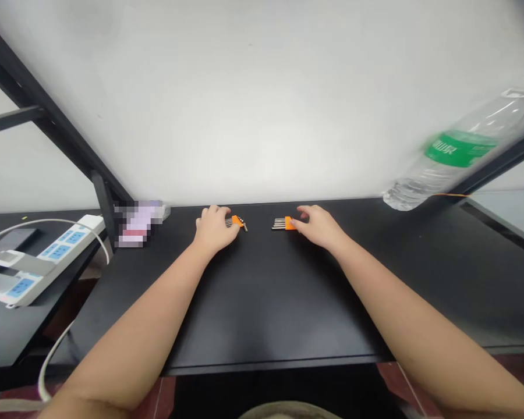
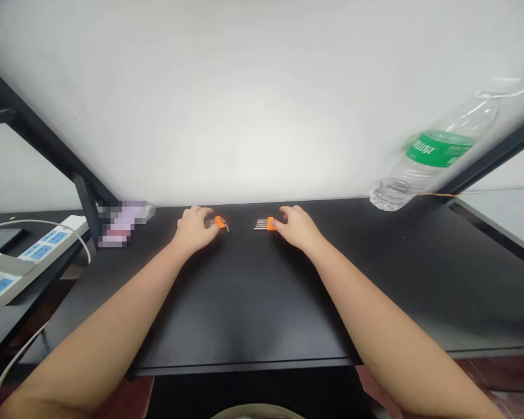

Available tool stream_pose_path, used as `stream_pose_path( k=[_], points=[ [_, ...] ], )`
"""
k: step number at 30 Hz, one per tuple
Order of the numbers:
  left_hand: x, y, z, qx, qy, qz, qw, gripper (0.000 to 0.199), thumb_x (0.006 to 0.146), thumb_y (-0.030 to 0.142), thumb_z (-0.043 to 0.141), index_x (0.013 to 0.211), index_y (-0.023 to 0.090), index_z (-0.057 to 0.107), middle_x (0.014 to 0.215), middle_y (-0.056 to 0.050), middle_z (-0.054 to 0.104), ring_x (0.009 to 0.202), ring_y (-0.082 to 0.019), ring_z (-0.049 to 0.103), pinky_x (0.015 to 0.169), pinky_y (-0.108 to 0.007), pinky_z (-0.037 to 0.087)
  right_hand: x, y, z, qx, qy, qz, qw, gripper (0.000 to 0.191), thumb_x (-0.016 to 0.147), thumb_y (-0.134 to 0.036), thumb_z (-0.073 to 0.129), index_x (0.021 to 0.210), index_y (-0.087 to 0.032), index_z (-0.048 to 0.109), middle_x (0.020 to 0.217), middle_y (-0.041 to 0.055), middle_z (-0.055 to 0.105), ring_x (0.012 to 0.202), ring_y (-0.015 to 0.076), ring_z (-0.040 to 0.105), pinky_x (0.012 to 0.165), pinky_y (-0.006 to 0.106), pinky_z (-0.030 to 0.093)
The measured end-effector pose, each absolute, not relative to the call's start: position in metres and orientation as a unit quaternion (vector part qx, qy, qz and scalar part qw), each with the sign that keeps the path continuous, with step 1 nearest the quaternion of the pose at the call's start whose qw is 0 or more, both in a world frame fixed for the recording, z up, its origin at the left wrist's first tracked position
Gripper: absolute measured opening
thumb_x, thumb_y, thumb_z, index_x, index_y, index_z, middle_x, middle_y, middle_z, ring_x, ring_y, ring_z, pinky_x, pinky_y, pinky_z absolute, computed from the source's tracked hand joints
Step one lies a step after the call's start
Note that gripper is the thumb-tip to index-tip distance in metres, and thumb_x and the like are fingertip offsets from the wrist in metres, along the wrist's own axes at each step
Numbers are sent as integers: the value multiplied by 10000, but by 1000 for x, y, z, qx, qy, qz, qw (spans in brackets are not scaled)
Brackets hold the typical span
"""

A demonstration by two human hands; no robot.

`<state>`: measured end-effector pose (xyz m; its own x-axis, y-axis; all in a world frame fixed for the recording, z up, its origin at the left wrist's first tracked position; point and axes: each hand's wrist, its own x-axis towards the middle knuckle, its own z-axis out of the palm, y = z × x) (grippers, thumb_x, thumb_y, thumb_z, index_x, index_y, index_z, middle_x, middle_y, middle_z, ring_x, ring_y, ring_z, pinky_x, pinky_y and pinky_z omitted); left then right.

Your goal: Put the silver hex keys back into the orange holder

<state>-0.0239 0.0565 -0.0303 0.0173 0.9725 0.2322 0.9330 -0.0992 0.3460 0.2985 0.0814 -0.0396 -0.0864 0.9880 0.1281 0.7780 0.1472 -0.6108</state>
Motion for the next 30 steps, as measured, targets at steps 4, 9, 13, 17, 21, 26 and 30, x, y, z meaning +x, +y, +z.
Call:
stream_pose_path(
  k=[4, 9, 13, 17, 21, 26, 30],
  points=[
    [-25, 61, -36, 711, 677, 177, 67, 471, 831, 572, 666, 1202, 285, 701, 1283, -140, 639, 1252, -411, 515, 1005, -600, 428, 283, 68, -33, -567, -743, 169, 313, 336, 931, -408, 641, 1182, -205, 738, 1137, 101, 694, 950, 231, 671, 861, 370, 515],
    [-16, 57, -29, 703, 680, 163, 130, 470, 734, 565, 758, 1106, 283, 709, 1197, -80, 700, 1204, -359, 578, 1020, -544, 431, 249, 39, -28, -443, -815, 224, 298, 262, 950, -353, 626, 1150, -225, 739, 1002, 69, 690, 879, 208, 646, 846, 362, 519],
    [-5, 48, -24, 734, 641, 180, 134, 461, 735, 489, 774, 1117, 258, 661, 1138, -64, 726, 1123, -329, 640, 1022, -528, 445, 231, 28, -28, -395, -838, 256, 275, 376, 953, -333, 636, 1317, -246, 658, 1100, 88, 684, 967, 227, 642, 894, 388, 510],
    [7, 39, -23, 796, 559, 196, 122, 390, 810, 385, 718, 1166, 255, 627, 1130, -65, 724, 1079, -299, 669, 984, -470, 487, 220, 32, -32, -413, -827, 252, 285, 272, 976, -386, 610, 1186, -229, 683, 953, 59, 702, 894, 220, 622, 823, 357, 472],
    [13, 35, -23, 827, 507, 207, 126, 303, 882, 331, 654, 1175, 255, 631, 1212, -69, 697, 1122, -277, 663, 948, -419, 520, 218, 41, -40, -456, -800, 265, 286, 184, 977, -319, 573, 1120, -232, 649, 847, 15, 695, 786, 184, 624, 750, 308, 435],
    [17, 31, -21, 845, 478, 205, 121, 293, 890, 279, 639, 1181, 244, 631, 1185, -70, 691, 1098, -271, 664, 907, -400, 534, 216, 44, -44, -495, -786, 234, 288, 52, 938, -286, 587, 945, -236, 599, 838, 3, 709, 780, 179, 631, 709, 286, 402],
    [19, 29, -17, 854, 469, 198, 106, 215, 885, 264, 633, 1099, 246, 634, 1117, -58, 702, 1040, -265, 676, 841, -384, 540, 216, 42, -40, -502, -793, 215, 269, 92, 924, -294, 601, 867, -231, 568, 832, 14, 702, 769, 183, 618, 696, 283, 397]
  ],
)
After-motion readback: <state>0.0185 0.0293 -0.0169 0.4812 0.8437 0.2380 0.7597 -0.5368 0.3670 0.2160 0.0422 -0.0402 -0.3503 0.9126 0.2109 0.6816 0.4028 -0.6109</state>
